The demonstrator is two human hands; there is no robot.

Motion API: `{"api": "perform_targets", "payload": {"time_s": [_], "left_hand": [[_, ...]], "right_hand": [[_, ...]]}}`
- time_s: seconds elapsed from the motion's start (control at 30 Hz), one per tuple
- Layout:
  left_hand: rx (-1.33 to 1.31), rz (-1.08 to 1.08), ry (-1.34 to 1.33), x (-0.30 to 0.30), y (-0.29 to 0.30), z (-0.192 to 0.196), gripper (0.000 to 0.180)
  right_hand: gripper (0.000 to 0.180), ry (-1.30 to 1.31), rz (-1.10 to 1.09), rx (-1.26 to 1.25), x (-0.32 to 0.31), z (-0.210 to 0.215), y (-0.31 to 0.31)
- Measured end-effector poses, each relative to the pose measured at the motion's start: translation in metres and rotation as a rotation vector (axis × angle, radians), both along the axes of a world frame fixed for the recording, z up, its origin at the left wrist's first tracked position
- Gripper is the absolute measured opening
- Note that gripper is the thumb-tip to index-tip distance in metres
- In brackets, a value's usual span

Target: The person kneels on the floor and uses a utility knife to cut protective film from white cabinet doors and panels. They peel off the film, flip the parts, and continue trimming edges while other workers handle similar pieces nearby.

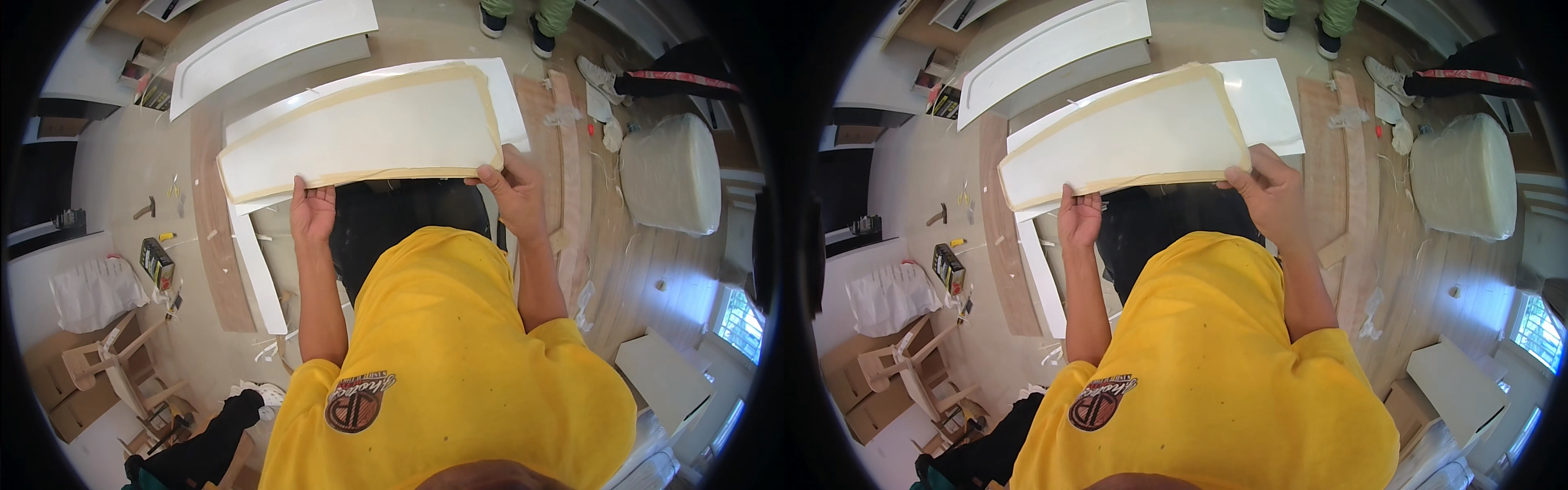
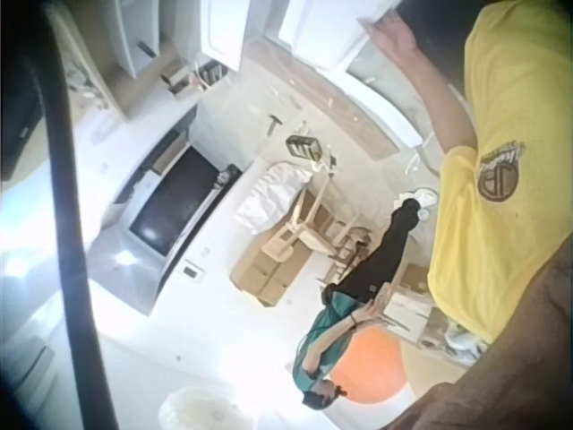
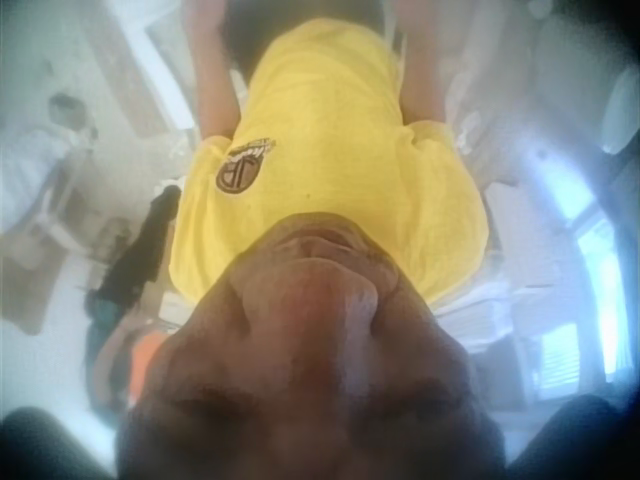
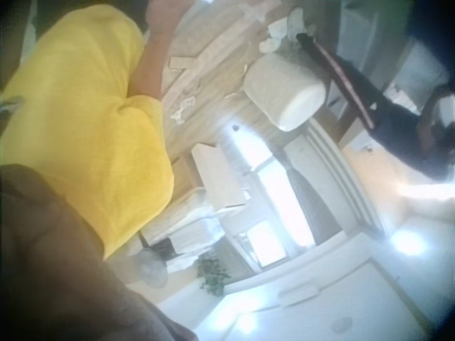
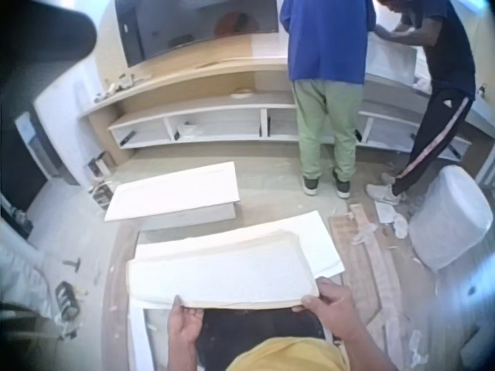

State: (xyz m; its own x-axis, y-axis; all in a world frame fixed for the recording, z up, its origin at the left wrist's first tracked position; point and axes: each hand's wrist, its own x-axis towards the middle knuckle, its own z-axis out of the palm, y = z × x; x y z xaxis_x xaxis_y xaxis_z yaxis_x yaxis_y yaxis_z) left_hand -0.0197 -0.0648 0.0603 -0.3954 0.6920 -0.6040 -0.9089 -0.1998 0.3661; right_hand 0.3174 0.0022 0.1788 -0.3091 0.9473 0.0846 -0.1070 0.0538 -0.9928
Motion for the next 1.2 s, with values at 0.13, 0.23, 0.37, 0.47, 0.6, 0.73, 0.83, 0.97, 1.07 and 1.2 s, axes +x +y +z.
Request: {"api": "perform_targets", "payload": {"time_s": [0.13,0.23,0.37,0.47,0.6,0.73,0.83,0.97,1.07,1.2], "left_hand": [[0.136,-0.001,-0.015,-0.007,-0.015,-0.005,0.03],[0.276,0.006,-0.069,-0.011,-0.024,-0.004,0.029],[0.397,0.015,-0.112,-0.013,-0.034,0.003,0.03],[0.45,0.002,-0.116,-0.016,-0.041,0.002,0.03],[0.45,0.008,-0.117,-0.017,-0.049,-0.001,0.029],[0.357,-0.021,0.027,-0.02,-0.064,-0.012,0.029],[0.228,-0.1,0.196,-0.017,-0.073,-0.01,0.027],[0.028,-0.249,0.368,0.025,-0.056,0.009,0.022],[0.002,-0.401,0.431,0.051,-0.034,0.02,0.022],[-0.028,-0.522,0.463,0.08,-0.011,0.03,0.022]], "right_hand": [[0.04,-0.006,-0.126,0.069,-0.014,0.018,-0.013],[0.048,0.06,-0.165,0.15,-0.025,0.029,-0.015],[0.046,-0.03,-0.1,0.26,-0.03,0.047,-0.019],[0.041,-0.028,-0.025,0.326,-0.03,0.052,-0.017],[0.037,0.056,-0.036,0.271,-0.032,0.047,-0.015],[0.035,-0.02,-0.156,0.179,-0.033,0.034,-0.012],[0.033,-0.002,-0.172,-0.141,-0.013,0.013,0.004],[0.038,-0.166,-0.277,-0.306,0.032,-0.038,0.008],[0.045,0.041,-0.34,-0.464,0.071,-0.083,0.001],[0.044,0.053,-0.466,-0.556,0.106,-0.085,-0.013]]}}
